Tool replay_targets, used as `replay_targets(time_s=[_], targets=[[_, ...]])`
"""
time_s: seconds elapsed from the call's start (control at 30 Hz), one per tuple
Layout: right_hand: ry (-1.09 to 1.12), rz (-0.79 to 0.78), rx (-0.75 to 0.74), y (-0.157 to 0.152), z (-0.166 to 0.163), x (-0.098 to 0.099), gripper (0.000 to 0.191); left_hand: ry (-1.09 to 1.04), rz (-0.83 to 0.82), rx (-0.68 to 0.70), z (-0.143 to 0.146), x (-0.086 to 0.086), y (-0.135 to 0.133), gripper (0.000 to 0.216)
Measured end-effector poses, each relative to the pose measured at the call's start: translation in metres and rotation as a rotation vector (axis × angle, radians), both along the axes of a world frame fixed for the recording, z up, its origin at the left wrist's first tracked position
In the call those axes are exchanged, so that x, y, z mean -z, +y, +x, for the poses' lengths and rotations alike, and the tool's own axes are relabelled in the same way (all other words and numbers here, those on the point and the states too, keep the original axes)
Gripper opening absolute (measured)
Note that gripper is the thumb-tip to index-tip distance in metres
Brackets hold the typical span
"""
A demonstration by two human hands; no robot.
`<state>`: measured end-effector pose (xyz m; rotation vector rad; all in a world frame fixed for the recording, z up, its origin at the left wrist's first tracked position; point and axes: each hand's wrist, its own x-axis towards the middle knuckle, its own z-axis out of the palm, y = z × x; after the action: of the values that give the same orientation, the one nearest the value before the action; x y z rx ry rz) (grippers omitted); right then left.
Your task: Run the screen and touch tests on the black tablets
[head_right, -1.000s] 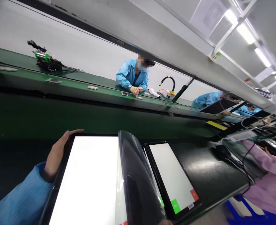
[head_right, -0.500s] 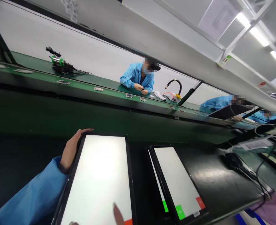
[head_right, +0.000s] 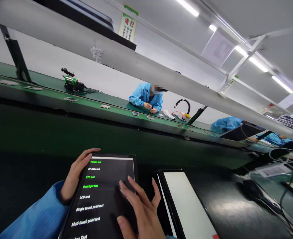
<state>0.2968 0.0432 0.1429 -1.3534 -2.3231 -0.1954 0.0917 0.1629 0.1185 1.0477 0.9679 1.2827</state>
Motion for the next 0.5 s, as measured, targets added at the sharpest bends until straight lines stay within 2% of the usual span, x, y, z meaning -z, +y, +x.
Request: replay_targets(time_s=[0.2, 0.33, 0.5], targets=[[0.157, 0.154, 0.007, -0.002, -0.009, -0.003, 0.026, 0.001, 0.033, 0.031, -0.004, -0.004, -0.005, 0.043], [0.217, 0.266, 0.056, 0.0, -0.014, 0.004, 0.026, -0.031, -0.007, 0.045, -0.003, -0.003, -0.004, 0.042], [0.224, 0.219, 0.066, 0.008, -0.018, 0.015, 0.03, -0.057, 0.002, 0.036, -0.001, -0.002, -0.003, 0.04]])
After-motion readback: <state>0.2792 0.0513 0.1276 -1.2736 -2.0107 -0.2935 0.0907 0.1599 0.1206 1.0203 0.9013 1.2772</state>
